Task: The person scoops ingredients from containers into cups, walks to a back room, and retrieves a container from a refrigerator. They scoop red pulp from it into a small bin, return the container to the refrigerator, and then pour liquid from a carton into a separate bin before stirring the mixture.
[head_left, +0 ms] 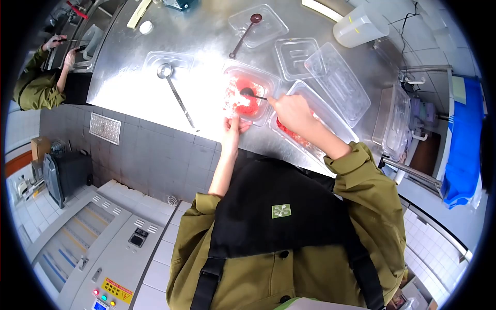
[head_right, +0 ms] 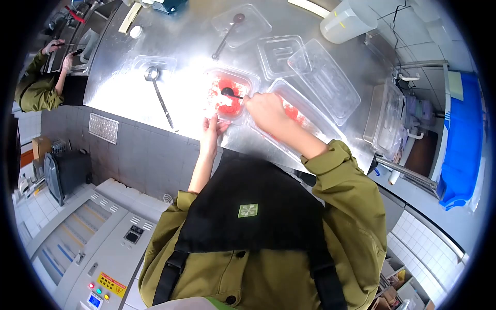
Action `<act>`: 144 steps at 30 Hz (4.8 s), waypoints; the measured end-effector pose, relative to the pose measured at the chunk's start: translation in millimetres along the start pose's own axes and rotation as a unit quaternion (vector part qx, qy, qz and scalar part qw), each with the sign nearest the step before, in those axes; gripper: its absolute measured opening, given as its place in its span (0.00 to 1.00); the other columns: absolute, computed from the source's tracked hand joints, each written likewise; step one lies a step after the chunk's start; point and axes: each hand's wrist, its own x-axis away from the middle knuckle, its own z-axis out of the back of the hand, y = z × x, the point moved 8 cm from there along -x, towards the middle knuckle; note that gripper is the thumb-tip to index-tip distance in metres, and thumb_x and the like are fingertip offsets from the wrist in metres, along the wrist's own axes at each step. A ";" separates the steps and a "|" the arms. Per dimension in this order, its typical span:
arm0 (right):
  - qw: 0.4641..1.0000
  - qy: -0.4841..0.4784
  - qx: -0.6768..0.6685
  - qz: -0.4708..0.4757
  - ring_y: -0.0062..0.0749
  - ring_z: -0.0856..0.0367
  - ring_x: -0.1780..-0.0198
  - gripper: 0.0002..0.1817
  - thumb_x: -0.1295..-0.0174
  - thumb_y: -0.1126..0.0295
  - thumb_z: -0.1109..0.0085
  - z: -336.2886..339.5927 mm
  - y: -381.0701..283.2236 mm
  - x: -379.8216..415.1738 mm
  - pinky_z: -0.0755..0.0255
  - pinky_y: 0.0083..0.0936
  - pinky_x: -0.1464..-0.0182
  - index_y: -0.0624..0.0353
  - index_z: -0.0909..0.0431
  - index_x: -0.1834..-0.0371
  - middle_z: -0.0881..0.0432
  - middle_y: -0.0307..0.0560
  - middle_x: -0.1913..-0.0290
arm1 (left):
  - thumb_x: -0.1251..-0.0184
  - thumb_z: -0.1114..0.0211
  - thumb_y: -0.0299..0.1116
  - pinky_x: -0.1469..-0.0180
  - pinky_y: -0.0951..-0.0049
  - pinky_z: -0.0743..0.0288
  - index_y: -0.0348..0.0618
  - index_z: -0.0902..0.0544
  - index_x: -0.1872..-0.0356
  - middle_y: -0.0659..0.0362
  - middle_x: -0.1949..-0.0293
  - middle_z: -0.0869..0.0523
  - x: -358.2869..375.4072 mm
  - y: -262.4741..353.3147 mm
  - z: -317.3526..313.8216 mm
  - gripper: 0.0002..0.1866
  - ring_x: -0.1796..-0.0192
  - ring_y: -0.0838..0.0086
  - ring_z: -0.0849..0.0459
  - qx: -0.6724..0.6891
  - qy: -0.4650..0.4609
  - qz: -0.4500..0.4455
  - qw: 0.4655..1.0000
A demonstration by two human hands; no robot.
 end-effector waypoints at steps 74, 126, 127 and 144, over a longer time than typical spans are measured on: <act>0.530 0.309 -0.585 -0.530 0.14 0.38 0.80 0.14 0.34 0.74 0.56 -68.6 32.0 378.0 0.44 0.13 0.76 0.66 0.31 0.48 0.34 0.33 0.82 | 0.57 0.32 0.46 0.55 0.65 0.24 0.35 0.21 0.57 0.46 0.62 0.16 -226.0 -38.3 -356.2 0.28 0.64 0.57 0.16 -0.692 -0.253 -0.223 0.638; 0.959 0.136 -0.193 -0.155 0.41 0.21 0.71 0.14 0.45 0.71 0.46 18.5 23.4 66.9 0.28 0.32 0.68 0.58 0.21 0.54 0.19 0.48 0.73 | 0.47 0.39 0.25 0.67 0.67 0.29 0.40 0.23 0.62 0.53 0.69 0.23 84.5 79.2 -78.4 0.10 0.70 0.63 0.23 -0.478 -0.016 -0.378 0.793; 0.981 0.056 -0.103 -0.152 0.44 0.20 0.70 0.15 0.47 0.71 0.46 9.3 18.5 43.2 0.27 0.33 0.67 0.57 0.21 0.55 0.19 0.49 0.72 | 0.46 0.40 0.25 0.70 0.68 0.29 0.40 0.23 0.62 0.53 0.71 0.23 80.0 77.6 -56.1 0.09 0.73 0.64 0.23 -0.457 0.005 -0.331 0.825; 0.997 -0.052 -0.046 -0.020 0.48 0.20 0.73 0.07 0.56 0.76 0.48 -4.7 0.1 -26.7 0.27 0.38 0.72 0.59 0.20 0.76 0.22 0.54 0.79 | 0.38 0.45 0.27 0.71 0.69 0.28 0.40 0.23 0.63 0.52 0.74 0.21 24.9 84.6 31.3 0.05 0.76 0.65 0.21 -0.406 0.025 -0.237 0.882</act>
